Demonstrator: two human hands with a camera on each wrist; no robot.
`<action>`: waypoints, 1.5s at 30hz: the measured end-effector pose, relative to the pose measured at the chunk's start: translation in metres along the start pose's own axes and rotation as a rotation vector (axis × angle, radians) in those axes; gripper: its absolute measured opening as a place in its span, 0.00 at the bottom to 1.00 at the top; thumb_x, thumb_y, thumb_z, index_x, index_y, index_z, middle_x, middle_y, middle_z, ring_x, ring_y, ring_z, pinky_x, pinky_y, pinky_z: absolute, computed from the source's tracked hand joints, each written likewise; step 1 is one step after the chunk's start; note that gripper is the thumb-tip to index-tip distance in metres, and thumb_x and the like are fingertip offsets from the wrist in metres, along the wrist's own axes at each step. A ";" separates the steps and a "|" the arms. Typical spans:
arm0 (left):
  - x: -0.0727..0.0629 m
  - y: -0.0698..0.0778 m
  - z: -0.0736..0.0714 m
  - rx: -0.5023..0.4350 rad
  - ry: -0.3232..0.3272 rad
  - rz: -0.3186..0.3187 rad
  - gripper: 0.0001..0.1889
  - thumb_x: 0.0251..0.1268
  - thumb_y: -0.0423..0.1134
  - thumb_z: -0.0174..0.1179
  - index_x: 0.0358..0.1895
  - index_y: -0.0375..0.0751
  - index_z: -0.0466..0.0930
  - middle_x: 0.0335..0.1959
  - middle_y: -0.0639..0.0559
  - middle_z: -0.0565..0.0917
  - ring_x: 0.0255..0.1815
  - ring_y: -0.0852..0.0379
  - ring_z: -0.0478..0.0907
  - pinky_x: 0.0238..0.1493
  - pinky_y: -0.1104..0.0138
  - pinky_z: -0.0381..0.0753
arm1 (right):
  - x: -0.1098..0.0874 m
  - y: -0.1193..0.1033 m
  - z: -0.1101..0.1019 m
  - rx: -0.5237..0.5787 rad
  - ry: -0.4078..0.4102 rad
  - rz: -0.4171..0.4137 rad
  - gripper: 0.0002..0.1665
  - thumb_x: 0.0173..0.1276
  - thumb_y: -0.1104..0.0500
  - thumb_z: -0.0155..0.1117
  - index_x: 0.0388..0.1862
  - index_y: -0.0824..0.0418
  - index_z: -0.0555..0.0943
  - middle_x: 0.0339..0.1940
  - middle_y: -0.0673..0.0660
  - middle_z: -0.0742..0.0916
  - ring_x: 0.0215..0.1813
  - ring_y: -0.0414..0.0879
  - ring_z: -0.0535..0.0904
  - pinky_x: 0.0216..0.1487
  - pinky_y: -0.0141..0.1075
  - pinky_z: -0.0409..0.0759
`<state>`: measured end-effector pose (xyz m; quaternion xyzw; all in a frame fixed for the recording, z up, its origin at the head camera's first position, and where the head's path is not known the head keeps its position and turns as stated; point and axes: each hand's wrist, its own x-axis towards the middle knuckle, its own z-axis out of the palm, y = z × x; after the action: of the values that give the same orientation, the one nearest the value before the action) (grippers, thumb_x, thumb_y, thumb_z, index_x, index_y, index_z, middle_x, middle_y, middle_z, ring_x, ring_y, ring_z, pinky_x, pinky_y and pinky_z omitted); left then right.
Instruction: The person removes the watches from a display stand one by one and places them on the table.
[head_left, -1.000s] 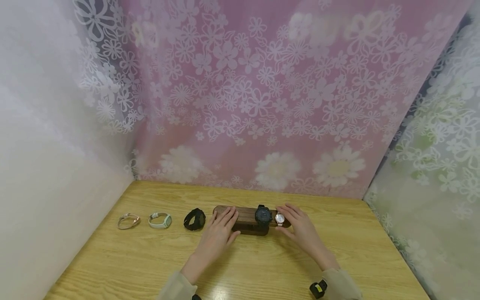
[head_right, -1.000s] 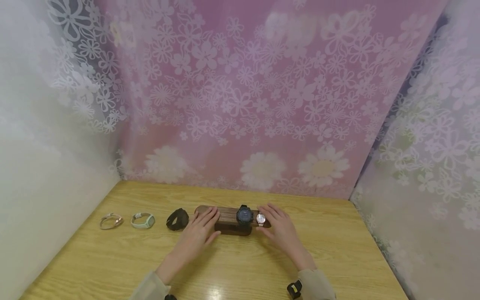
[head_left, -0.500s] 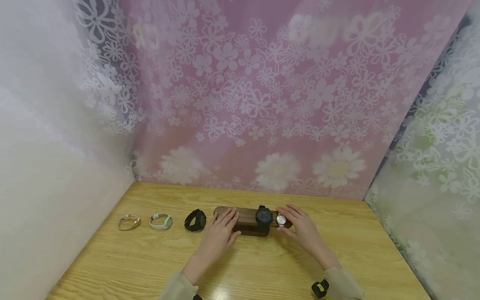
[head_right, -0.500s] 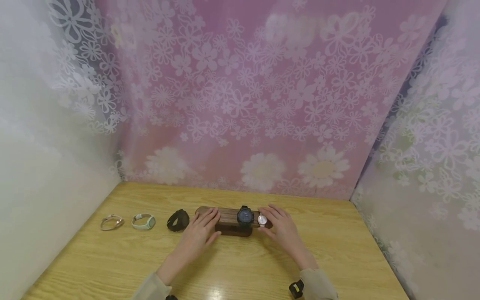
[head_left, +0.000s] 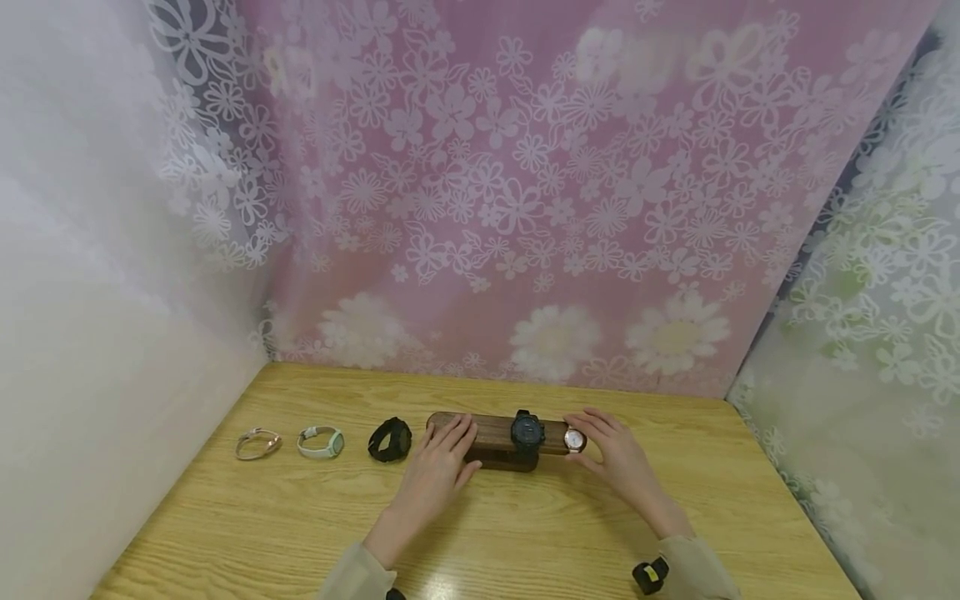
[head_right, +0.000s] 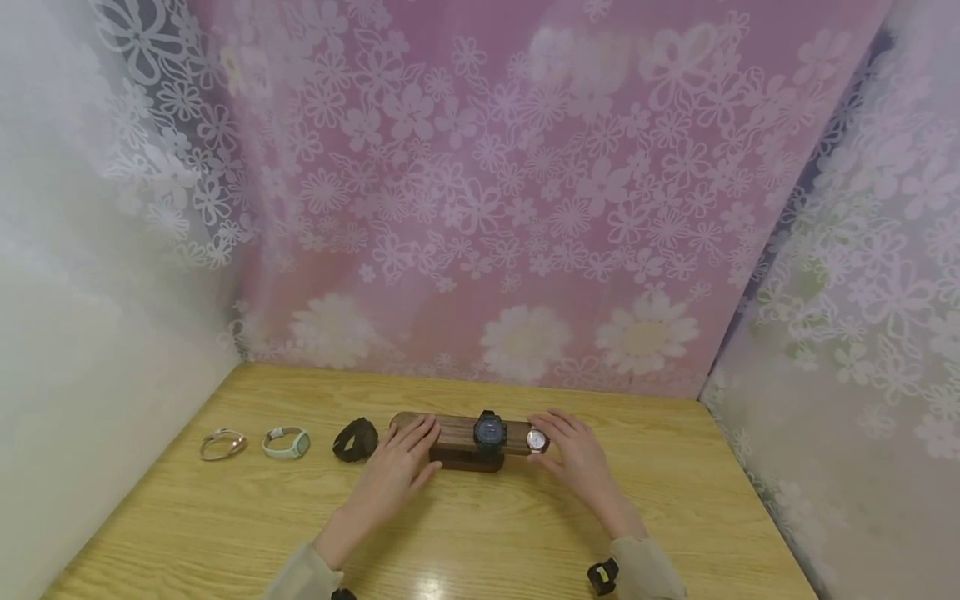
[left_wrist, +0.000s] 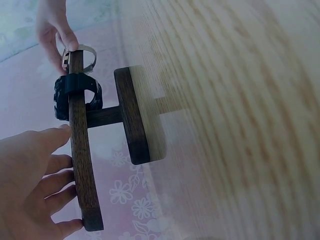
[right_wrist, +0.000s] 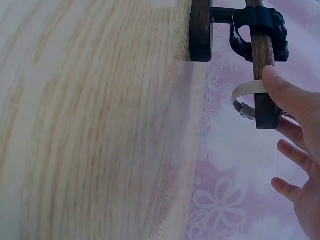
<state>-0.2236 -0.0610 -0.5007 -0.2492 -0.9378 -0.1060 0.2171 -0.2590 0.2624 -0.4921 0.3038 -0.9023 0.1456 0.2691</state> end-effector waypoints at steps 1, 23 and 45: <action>0.000 0.000 0.001 0.000 0.003 0.002 0.30 0.73 0.52 0.61 0.73 0.41 0.72 0.74 0.45 0.72 0.75 0.48 0.68 0.73 0.45 0.66 | -0.001 0.001 -0.001 0.004 0.000 0.009 0.40 0.51 0.52 0.82 0.64 0.62 0.82 0.60 0.62 0.85 0.65 0.64 0.76 0.61 0.64 0.75; -0.001 0.000 0.001 -0.004 0.019 -0.002 0.29 0.73 0.51 0.61 0.72 0.41 0.73 0.74 0.46 0.72 0.75 0.48 0.68 0.73 0.44 0.66 | -0.026 0.013 -0.018 -0.097 0.091 0.020 0.48 0.70 0.24 0.38 0.59 0.60 0.83 0.51 0.61 0.88 0.60 0.64 0.79 0.56 0.65 0.77; 0.001 0.001 -0.001 -0.012 0.003 -0.009 0.29 0.74 0.50 0.61 0.71 0.40 0.74 0.73 0.44 0.72 0.74 0.47 0.68 0.74 0.43 0.65 | -0.051 0.057 -0.038 -0.232 -0.076 0.093 0.35 0.49 0.54 0.83 0.57 0.62 0.85 0.50 0.65 0.88 0.57 0.66 0.80 0.52 0.66 0.77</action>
<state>-0.2238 -0.0599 -0.4995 -0.2460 -0.9380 -0.1130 0.2165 -0.2452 0.3463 -0.4961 0.2337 -0.9357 0.0409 0.2612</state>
